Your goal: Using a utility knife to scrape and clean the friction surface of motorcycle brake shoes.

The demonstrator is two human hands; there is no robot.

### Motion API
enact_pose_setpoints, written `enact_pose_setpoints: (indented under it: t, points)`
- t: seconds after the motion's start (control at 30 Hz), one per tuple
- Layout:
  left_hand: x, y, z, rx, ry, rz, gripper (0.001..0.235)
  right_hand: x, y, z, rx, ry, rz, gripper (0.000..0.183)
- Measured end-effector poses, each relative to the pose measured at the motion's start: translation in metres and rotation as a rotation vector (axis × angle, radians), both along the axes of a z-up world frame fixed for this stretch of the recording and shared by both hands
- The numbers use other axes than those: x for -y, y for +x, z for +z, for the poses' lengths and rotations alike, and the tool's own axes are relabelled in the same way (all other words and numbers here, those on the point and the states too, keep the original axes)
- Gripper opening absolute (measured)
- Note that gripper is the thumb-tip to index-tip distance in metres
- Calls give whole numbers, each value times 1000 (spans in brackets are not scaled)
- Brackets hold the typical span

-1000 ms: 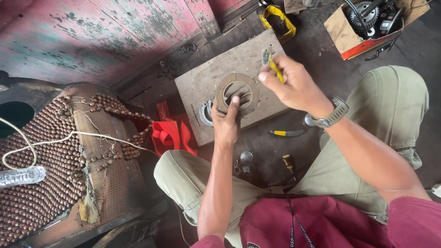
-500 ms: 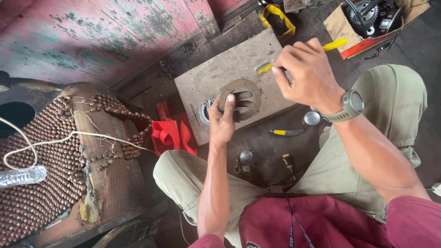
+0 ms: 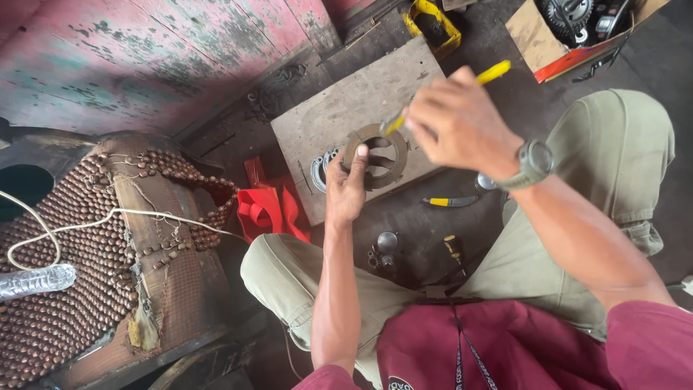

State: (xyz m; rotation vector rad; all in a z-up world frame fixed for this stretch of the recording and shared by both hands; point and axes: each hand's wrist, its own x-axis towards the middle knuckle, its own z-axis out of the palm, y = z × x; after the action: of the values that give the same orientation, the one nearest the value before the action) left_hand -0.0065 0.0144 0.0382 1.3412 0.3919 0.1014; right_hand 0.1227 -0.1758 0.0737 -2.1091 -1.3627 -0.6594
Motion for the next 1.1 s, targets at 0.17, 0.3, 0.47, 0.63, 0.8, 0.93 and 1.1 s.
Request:
enact_pose_setpoints:
  t: [0.17, 0.3, 0.47, 0.63, 0.8, 0.93, 1.1]
  points:
    - [-5, -2, 2, 84, 8, 48, 37, 11, 41, -69, -195, -100, -255, 13]
    - [-7, -1, -9, 135, -156, 185, 39, -8, 45, -150, -456, -184, -164, 34]
    - [-15, -5, -14, 194, -316, 289, 34, -31, 39, -273, -523, -249, -153, 18]
    - [-21, -8, -10, 191, -250, 401, 28, -34, 27, -338, -621, -528, -216, 27]
    - [-30, -16, -8, 295, -378, 353, 33, -31, -12, -288, -336, -318, -234, 54]
    - [-33, -17, -4, 344, -406, 366, 36, -25, -24, -274, -270, -279, -244, 26]
    - [-35, -19, 5, 283, -403, 389, 42, -4, -54, -326, -276, -796, 117, 31]
